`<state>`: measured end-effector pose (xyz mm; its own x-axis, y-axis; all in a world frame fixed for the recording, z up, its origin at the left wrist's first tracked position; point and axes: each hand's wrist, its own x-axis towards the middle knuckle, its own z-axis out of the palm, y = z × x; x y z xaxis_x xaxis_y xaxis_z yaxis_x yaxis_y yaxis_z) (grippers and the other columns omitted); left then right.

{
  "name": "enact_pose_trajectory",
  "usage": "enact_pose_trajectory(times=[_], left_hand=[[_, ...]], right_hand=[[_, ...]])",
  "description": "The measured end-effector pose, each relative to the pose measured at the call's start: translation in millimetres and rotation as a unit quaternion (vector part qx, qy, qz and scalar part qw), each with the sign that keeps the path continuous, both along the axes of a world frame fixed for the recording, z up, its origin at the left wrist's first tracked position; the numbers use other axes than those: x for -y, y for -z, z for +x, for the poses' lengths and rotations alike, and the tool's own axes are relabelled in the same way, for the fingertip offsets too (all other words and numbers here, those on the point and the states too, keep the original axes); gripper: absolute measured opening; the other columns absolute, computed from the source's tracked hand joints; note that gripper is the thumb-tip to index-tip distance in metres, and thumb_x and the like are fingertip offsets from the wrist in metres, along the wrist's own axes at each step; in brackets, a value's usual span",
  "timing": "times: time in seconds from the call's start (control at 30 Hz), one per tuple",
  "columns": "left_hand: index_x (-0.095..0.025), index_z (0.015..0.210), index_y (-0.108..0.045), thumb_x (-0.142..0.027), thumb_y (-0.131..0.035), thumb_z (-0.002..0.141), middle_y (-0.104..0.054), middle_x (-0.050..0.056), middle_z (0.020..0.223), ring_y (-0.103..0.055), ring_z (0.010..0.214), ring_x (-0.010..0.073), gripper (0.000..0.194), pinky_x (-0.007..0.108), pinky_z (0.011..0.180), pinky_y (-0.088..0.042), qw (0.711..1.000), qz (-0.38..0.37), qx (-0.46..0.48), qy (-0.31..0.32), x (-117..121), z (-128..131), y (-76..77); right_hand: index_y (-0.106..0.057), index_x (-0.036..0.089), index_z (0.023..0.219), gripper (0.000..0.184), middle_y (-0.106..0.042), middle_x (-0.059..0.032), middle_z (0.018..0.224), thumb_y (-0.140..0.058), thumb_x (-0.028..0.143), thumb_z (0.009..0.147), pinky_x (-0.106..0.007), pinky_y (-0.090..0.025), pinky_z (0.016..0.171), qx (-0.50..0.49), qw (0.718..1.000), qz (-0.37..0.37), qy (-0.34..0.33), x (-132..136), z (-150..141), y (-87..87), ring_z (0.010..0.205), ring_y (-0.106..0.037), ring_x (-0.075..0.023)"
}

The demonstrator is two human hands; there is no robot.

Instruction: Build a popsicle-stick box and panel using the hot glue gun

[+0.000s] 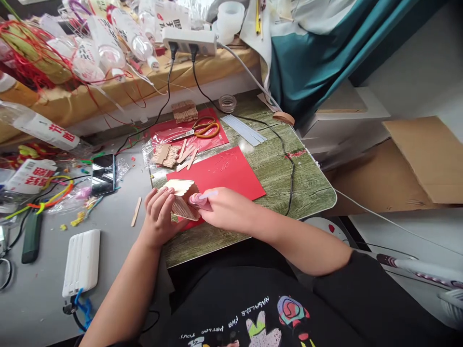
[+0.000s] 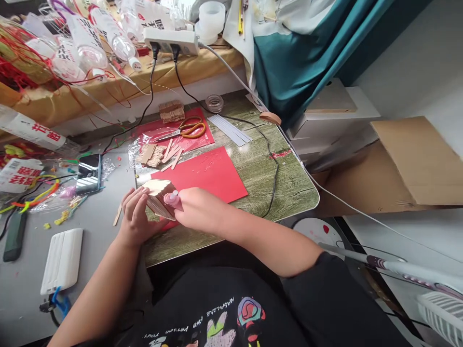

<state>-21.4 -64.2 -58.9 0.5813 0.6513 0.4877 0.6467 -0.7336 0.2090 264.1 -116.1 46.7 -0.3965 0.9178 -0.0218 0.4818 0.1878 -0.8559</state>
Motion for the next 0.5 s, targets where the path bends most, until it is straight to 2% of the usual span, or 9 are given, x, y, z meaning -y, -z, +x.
enact_pose_trajectory(times=[0.1, 0.27, 0.5], left_hand=[[-0.041, 0.158, -0.026, -0.06, -0.091, 0.069, -0.054, 0.014, 0.148, -0.052, 0.143, 0.0427, 0.112, 0.073, 0.123, -0.034, 1.0, -0.014, 0.004, -0.003, 0, 1, -0.4], [-0.041, 0.159, -0.026, -0.062, -0.09, 0.069, -0.052, 0.014, 0.152, -0.049, 0.147, 0.0429, 0.112, 0.072, 0.124, -0.032, 1.0, -0.018, 0.005, 0.01, -1, 1, -0.7], [-0.044, 0.163, -0.017, -0.056, -0.091, 0.072, -0.049, 0.013, 0.155, -0.049, 0.146, 0.0423, 0.118, 0.069, 0.123, -0.036, 0.999, 0.024, -0.009, 0.025, -1, 4, -4.0]], right_hand=[[-0.061, 0.019, 0.086, 0.036, -0.069, -0.0033, 0.078, -0.044, 0.038, 0.112, -0.028, -0.034, 0.064, 0.025, 1.0, -0.012, -0.004, -5, 0, -4.4, 0.065, -0.052, -0.0144], [-0.064, 0.018, 0.09, 0.04, -0.072, -0.0068, 0.085, -0.04, 0.039, 0.113, -0.028, -0.035, 0.064, 0.028, 0.999, -0.014, -0.019, -12, -2, -8.8, 0.068, -0.055, -0.0153], [-0.062, 0.019, 0.085, 0.028, -0.065, -0.0018, 0.074, -0.05, 0.033, 0.107, -0.031, -0.028, 0.059, 0.067, 0.997, 0.026, -0.037, -25, -5, 13.6, 0.058, -0.044, -0.0137]])
